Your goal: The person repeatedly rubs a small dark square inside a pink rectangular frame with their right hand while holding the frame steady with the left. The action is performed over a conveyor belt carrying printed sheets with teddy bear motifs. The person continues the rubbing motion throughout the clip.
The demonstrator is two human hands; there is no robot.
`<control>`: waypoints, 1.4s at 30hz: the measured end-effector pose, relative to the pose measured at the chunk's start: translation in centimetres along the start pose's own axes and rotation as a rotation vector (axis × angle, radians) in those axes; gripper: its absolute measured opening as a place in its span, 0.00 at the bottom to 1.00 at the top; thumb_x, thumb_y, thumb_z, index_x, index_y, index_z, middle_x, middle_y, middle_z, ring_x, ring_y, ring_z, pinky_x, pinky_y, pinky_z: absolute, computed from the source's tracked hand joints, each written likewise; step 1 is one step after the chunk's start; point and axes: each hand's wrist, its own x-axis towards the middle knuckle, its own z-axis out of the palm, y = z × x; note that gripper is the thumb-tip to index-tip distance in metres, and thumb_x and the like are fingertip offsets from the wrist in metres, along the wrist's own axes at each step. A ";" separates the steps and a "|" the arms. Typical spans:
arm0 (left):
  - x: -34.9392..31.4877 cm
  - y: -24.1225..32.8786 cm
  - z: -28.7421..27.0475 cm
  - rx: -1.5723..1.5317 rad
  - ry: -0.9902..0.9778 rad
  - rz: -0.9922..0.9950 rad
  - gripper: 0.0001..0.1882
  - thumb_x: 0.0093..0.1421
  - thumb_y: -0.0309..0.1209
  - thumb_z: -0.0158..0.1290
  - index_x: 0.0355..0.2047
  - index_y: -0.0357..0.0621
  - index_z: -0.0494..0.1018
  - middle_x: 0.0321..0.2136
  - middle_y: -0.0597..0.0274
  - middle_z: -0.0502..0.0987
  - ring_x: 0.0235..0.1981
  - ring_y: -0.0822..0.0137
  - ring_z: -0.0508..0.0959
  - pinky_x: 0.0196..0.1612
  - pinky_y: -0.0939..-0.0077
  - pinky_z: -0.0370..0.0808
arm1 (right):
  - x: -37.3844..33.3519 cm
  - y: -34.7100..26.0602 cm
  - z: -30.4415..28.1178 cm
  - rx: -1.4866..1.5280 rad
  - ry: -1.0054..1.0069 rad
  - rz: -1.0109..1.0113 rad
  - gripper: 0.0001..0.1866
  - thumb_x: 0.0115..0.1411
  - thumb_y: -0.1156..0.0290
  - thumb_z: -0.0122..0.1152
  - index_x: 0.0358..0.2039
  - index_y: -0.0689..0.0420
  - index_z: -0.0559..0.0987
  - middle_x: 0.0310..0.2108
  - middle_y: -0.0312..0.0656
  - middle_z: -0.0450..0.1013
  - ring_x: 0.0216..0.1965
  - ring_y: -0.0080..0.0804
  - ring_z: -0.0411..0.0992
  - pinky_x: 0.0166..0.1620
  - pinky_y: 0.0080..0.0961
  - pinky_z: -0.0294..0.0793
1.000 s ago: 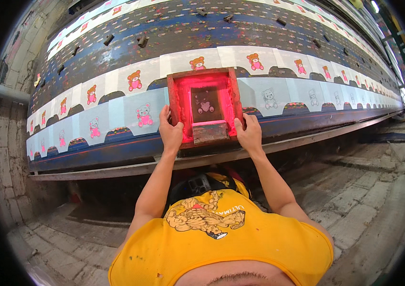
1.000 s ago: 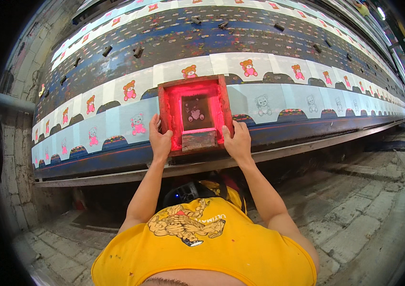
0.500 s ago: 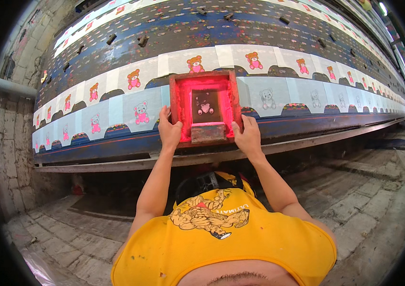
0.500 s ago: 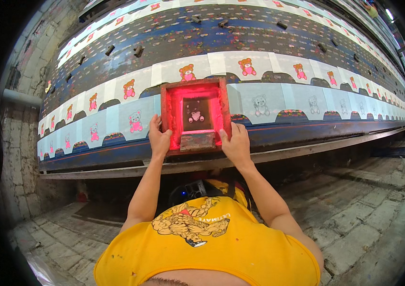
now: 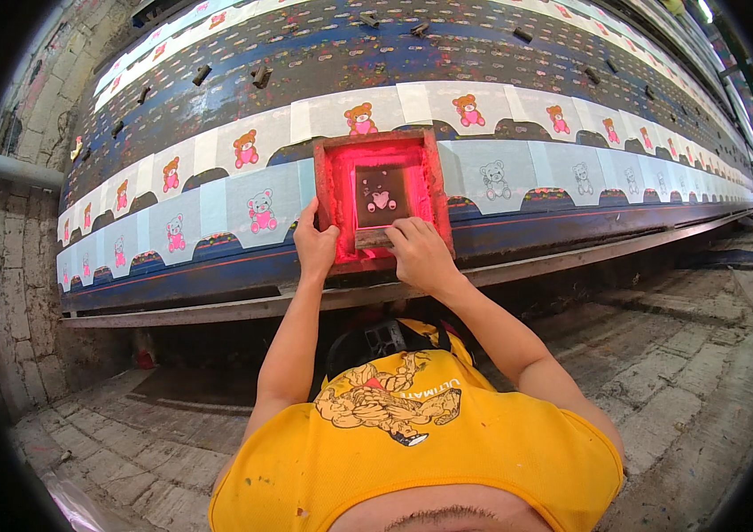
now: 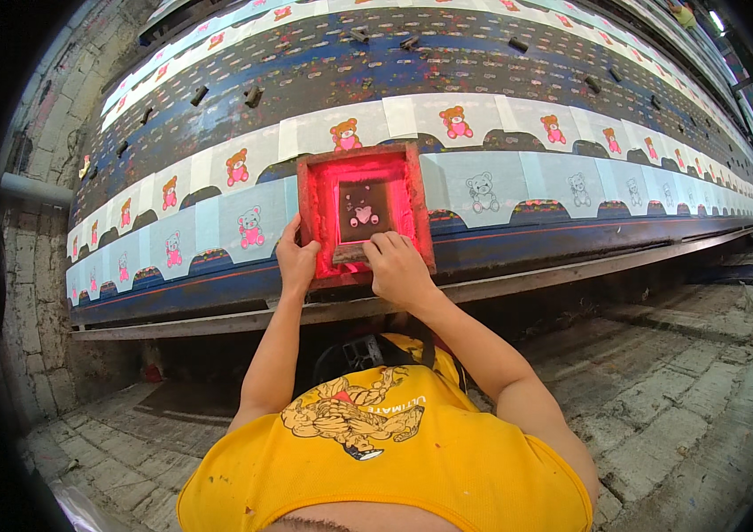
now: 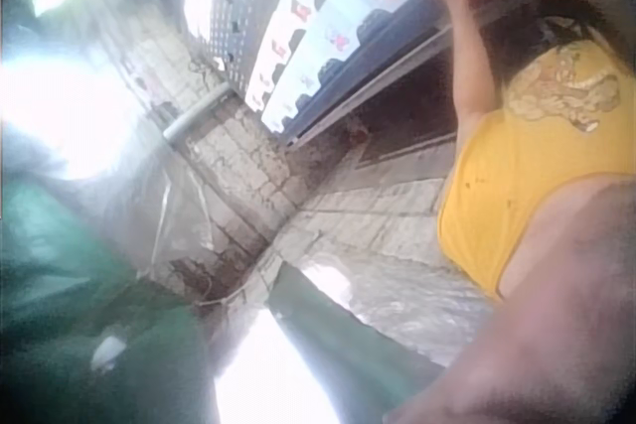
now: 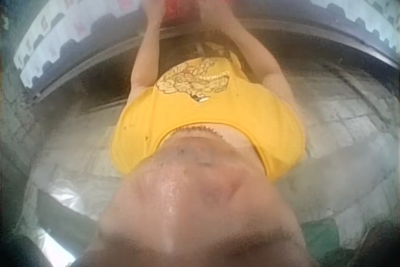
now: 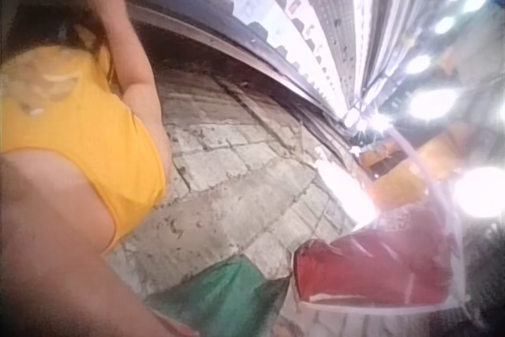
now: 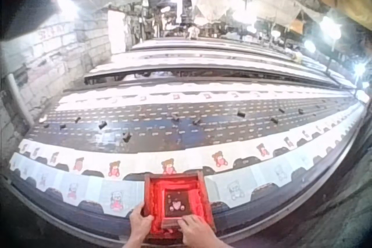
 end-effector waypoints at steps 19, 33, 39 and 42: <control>-0.4 -0.3 0.2 0.026 0.005 0.040 0.35 0.49 0.15 0.59 0.62 0.28 0.71 0.58 0.42 0.76 0.62 0.50 0.75 0.67 0.65 0.69 | 9.7 7.7 3.4 0.048 0.165 -0.033 0.10 0.53 0.80 0.59 0.37 0.60 0.79 0.37 0.48 0.77 0.45 0.51 0.74 0.50 0.44 0.75; -0.3 -0.8 0.4 -0.025 -0.006 0.047 0.35 0.49 0.16 0.59 0.61 0.27 0.71 0.58 0.41 0.76 0.62 0.49 0.76 0.66 0.63 0.70 | -0.7 -0.1 1.8 0.062 0.039 0.029 0.16 0.53 0.78 0.60 0.43 0.62 0.78 0.44 0.51 0.75 0.49 0.52 0.74 0.54 0.43 0.74; -0.1 -1.3 0.3 -0.017 0.023 0.051 0.35 0.50 0.16 0.59 0.62 0.28 0.71 0.57 0.42 0.77 0.60 0.50 0.78 0.65 0.64 0.72 | -1.2 -0.7 -2.9 0.072 0.176 0.152 0.28 0.54 0.62 0.75 0.50 0.65 0.78 0.46 0.54 0.76 0.53 0.55 0.73 0.58 0.44 0.72; 0.0 -0.3 0.4 0.023 0.016 0.060 0.35 0.50 0.15 0.58 0.62 0.29 0.72 0.57 0.44 0.78 0.58 0.52 0.79 0.64 0.65 0.73 | -3.2 4.2 -0.1 0.166 0.207 0.626 0.30 0.61 0.52 0.71 0.50 0.67 0.79 0.47 0.57 0.75 0.52 0.60 0.73 0.56 0.46 0.72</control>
